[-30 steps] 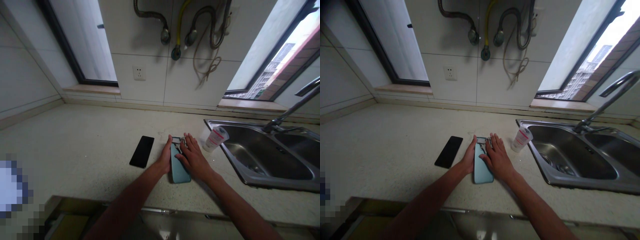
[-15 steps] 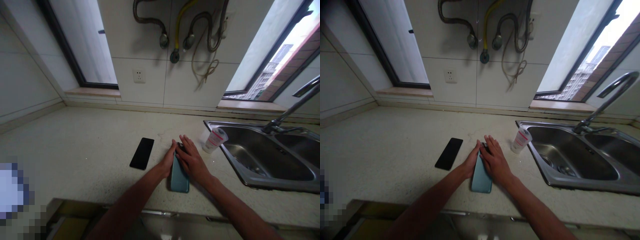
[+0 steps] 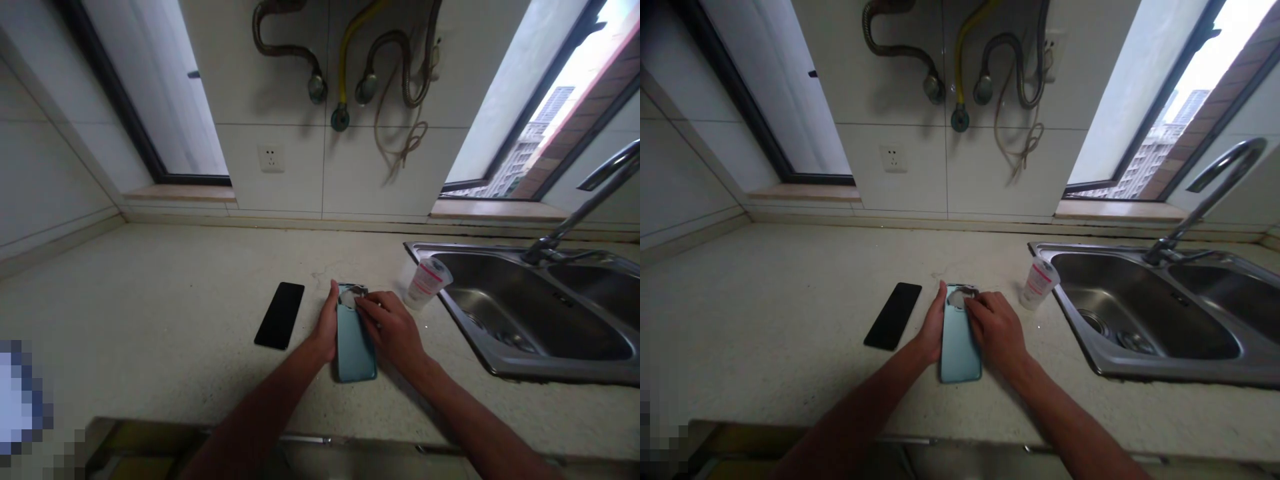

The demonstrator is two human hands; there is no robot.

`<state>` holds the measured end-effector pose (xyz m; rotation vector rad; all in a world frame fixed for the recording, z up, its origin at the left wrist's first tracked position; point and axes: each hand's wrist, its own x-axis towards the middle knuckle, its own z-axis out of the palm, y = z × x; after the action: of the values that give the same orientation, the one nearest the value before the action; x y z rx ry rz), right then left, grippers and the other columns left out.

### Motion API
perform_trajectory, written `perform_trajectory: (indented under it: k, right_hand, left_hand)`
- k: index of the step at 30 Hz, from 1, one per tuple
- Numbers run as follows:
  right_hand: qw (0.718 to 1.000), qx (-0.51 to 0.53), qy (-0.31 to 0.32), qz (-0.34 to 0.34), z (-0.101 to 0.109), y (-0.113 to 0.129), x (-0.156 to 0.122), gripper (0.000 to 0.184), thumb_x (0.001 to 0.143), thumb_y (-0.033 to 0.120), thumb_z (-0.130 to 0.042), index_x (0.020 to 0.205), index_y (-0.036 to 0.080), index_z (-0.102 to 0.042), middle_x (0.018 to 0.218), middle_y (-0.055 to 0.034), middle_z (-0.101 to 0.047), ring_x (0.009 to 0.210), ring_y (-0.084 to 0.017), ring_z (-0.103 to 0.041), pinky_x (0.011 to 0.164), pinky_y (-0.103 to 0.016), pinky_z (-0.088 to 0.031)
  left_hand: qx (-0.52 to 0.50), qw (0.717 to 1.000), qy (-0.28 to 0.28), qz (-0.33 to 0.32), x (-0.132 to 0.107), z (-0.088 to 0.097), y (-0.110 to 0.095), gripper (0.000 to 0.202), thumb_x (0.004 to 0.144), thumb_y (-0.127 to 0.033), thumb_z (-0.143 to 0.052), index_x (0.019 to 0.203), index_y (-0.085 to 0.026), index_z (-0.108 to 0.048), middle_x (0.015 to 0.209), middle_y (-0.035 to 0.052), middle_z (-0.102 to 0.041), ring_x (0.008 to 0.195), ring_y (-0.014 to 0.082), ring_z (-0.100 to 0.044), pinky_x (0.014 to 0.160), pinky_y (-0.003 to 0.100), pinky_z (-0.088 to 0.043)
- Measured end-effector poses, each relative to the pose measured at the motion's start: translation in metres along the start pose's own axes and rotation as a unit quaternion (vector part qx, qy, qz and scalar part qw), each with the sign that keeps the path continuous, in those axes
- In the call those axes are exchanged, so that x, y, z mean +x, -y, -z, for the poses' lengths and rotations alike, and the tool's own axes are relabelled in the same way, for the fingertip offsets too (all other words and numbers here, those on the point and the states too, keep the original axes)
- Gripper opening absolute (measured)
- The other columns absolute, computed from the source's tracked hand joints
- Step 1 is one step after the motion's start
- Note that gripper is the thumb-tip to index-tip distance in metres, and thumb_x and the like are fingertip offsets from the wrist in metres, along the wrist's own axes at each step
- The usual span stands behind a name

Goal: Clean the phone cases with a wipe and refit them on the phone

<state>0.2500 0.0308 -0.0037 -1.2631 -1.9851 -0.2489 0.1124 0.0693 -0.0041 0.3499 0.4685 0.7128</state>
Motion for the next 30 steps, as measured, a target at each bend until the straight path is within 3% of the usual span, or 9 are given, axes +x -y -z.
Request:
perform_trajectory:
  k: [4,11,17,21,25,30]
  right_hand:
    - [1.000,-0.008,0.004,-0.001,0.003,-0.008,0.001,0.022,0.095,0.020,-0.053,0.104,0.019,-0.073,0.093,-0.0106,-0.070,0.085,-0.025,-0.060,0.073,-0.039,-0.050]
    - [0.998,0.035,-0.042,-0.040,0.005,-0.016,0.005,0.020,0.094,0.022,-0.054,0.099,0.020,-0.073,0.089,-0.0097,-0.069,0.082,-0.024,-0.062,0.071,-0.038,-0.051]
    - [0.995,0.101,-0.025,0.005,-0.001,0.000,0.005,0.028,0.093,0.014,-0.048,0.106,0.021,-0.072,0.091,-0.0095,-0.067,0.085,-0.023,-0.062,0.072,-0.036,-0.054]
    - [0.984,0.173,-0.011,0.046,0.002,0.008,0.006,0.031,0.092,0.010,-0.046,0.107,0.022,-0.070,0.092,-0.0081,-0.066,0.087,-0.022,-0.062,0.073,-0.034,-0.054]
    - [0.968,0.219,0.039,0.112,0.003,0.015,0.004,0.030,0.091,0.007,-0.045,0.105,0.020,-0.069,0.091,-0.0076,-0.066,0.086,-0.020,-0.061,0.074,-0.033,-0.052]
    - [0.935,0.253,0.165,0.186,0.006,0.027,0.002,0.027,0.094,0.012,-0.044,0.101,0.020,-0.068,0.088,-0.0064,-0.067,0.083,-0.018,-0.061,0.072,-0.030,-0.051]
  left_hand:
    - [0.009,1.000,0.006,0.006,0.001,-0.002,0.000,0.071,0.088,-0.074,-0.037,0.104,-0.013,-0.070,0.081,0.0124,-0.073,0.077,0.0256,-0.070,0.074,0.035,-0.054]
    - [0.060,0.996,0.032,0.051,0.000,0.000,0.004,0.078,0.087,-0.077,-0.029,0.104,-0.013,-0.070,0.081,0.0135,-0.073,0.075,0.0247,-0.070,0.072,0.035,-0.054]
    - [0.070,0.996,0.025,0.042,-0.002,0.001,0.008,0.065,0.091,-0.069,-0.036,0.105,-0.015,-0.070,0.078,0.0106,-0.072,0.078,0.0232,-0.071,0.074,0.032,-0.054]
    - [0.053,0.997,0.034,0.035,-0.002,0.001,0.007,0.065,0.086,-0.072,-0.046,0.103,-0.014,-0.070,0.078,0.0100,-0.071,0.077,0.0233,-0.071,0.073,0.031,-0.054]
    - [0.051,0.998,0.024,-0.001,-0.001,0.003,0.000,0.071,0.085,-0.074,-0.045,0.100,-0.010,-0.071,0.078,0.0128,-0.072,0.075,0.0239,-0.070,0.071,0.031,-0.054]
    - [0.063,0.993,-0.014,-0.099,-0.005,0.005,-0.021,0.086,0.087,-0.078,-0.027,0.100,-0.006,-0.071,0.081,0.0174,-0.072,0.066,0.0236,-0.068,0.063,0.034,-0.053]
